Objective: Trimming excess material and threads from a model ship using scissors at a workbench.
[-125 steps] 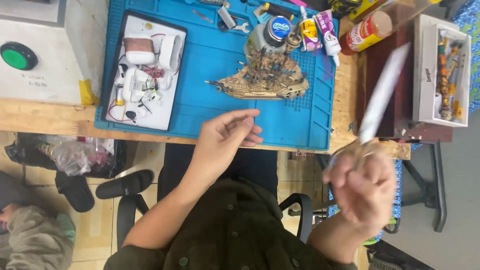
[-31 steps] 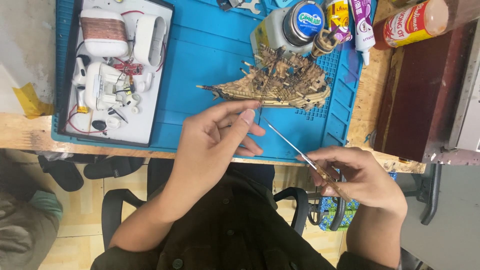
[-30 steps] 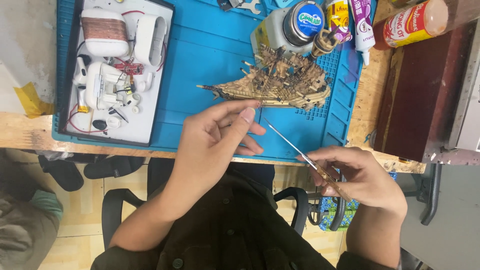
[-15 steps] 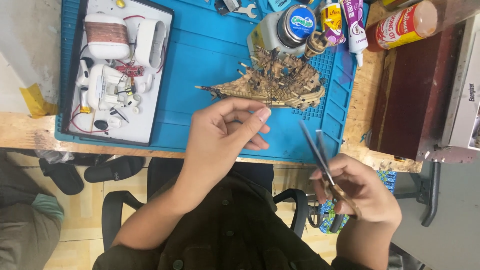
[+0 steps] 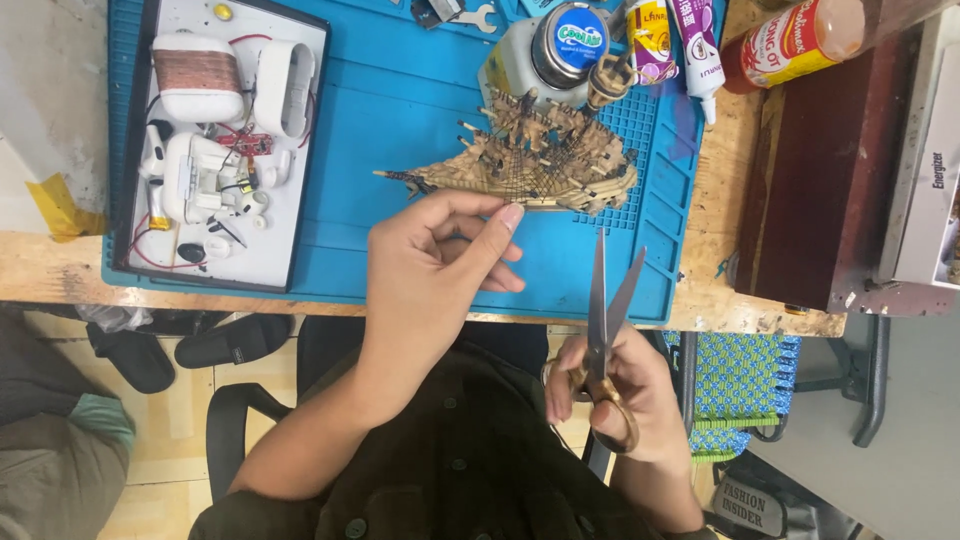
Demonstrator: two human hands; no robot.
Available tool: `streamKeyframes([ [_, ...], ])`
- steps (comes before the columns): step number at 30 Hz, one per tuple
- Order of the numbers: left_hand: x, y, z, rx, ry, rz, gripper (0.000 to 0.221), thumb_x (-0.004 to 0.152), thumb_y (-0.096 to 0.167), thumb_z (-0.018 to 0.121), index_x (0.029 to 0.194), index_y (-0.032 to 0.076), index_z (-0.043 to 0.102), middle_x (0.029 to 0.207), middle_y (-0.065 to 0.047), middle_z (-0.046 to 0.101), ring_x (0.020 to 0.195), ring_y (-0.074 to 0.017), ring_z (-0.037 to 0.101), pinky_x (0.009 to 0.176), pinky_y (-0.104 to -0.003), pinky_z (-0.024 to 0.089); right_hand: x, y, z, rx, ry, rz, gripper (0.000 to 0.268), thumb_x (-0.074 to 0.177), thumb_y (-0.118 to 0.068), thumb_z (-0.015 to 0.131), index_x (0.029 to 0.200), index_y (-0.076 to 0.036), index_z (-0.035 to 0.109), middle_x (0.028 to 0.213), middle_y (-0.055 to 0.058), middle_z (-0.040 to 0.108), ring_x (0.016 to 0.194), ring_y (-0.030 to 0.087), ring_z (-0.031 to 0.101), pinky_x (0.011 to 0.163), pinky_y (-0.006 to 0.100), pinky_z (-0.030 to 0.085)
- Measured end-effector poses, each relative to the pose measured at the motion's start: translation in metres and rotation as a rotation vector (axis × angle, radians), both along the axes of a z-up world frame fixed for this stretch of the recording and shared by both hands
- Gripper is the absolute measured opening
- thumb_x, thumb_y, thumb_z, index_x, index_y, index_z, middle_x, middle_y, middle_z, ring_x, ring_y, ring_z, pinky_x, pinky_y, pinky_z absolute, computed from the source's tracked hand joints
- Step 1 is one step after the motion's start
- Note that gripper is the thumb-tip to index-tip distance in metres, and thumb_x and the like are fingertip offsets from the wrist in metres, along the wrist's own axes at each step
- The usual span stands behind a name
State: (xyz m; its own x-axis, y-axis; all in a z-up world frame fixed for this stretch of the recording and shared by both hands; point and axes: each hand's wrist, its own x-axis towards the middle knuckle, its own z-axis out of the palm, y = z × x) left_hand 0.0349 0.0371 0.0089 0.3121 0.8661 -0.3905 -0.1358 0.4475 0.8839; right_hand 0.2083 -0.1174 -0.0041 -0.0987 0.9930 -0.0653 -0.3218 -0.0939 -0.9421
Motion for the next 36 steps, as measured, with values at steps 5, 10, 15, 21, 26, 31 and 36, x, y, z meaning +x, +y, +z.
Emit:
streamKeyframes([
  [5,-0.006,0.004,0.000,-0.015,-0.058,-0.031,0.019,0.098,0.020,0.077,0.106,0.002,0.077,0.077,-0.014,0.080,0.059,-0.0211,0.081,0.058,-0.029,0.071,-0.023,0.007,-0.007,0.007,-0.129,-0.148,0.056,0.107,-0.054,0.079,0.123,-0.005,0.056,0.077,0.015,0.066,0.057,0.017,0.061,0.057,0.026,0.051],
  [10,-0.013,0.012,-0.001,-0.083,-0.124,-0.134,0.019,0.099,0.020,0.073,0.106,0.003,0.073,0.088,-0.018,0.086,0.066,-0.0271,0.087,0.063,-0.035,0.077,-0.032,0.013,-0.009,-0.055,-0.226,-0.191,0.056,0.102,-0.053,0.081,0.120,-0.004,0.060,0.072,0.007,0.067,0.060,0.013,0.061,0.058,0.026,0.048],
  [15,-0.015,0.017,-0.002,-0.133,-0.177,-0.157,0.018,0.098,0.019,0.074,0.106,0.002,0.075,0.099,-0.018,0.088,0.073,-0.0281,0.089,0.065,-0.033,0.077,-0.033,0.009,-0.018,-0.090,-0.264,-0.243,0.053,0.100,-0.047,0.083,0.120,-0.002,0.064,0.073,0.008,0.069,0.058,0.013,0.061,0.057,0.025,0.049],
  [21,-0.014,0.018,-0.009,-0.179,-0.261,-0.138,0.014,0.097,0.010,0.076,0.104,-0.002,0.076,0.095,-0.020,0.087,0.073,-0.0277,0.088,0.069,-0.033,0.077,-0.034,0.004,-0.022,-0.111,-0.318,-0.261,0.054,0.099,-0.045,0.083,0.120,0.002,0.066,0.070,0.008,0.067,0.055,0.013,0.062,0.054,0.025,0.048],
  [26,-0.015,0.020,-0.010,-0.176,-0.275,-0.131,0.012,0.097,0.008,0.078,0.100,-0.003,0.076,0.082,-0.017,0.084,0.073,-0.0267,0.088,0.069,-0.032,0.076,-0.034,0.005,-0.027,-0.130,-0.358,-0.293,0.058,0.098,-0.047,0.084,0.119,0.005,0.069,0.064,0.008,0.062,0.051,0.013,0.058,0.052,0.024,0.043],
  [31,-0.015,0.017,-0.010,-0.205,-0.332,-0.120,0.011,0.096,0.006,0.078,0.099,-0.004,0.076,0.081,-0.018,0.082,0.077,-0.0243,0.087,0.068,-0.036,0.079,-0.032,0.008,-0.028,-0.090,-0.478,-0.281,0.059,0.098,-0.050,0.080,0.122,0.003,0.077,0.062,0.002,0.060,0.049,0.012,0.057,0.053,0.024,0.045],
  [36,-0.016,0.016,-0.011,-0.161,-0.361,-0.098,0.010,0.096,0.005,0.079,0.101,-0.004,0.077,0.084,-0.017,0.082,0.078,-0.0249,0.086,0.069,-0.036,0.079,-0.032,0.007,-0.030,-0.091,-0.501,-0.298,0.058,0.095,-0.048,0.082,0.122,0.003,0.078,0.068,0.004,0.064,0.050,0.013,0.060,0.053,0.025,0.048],
])
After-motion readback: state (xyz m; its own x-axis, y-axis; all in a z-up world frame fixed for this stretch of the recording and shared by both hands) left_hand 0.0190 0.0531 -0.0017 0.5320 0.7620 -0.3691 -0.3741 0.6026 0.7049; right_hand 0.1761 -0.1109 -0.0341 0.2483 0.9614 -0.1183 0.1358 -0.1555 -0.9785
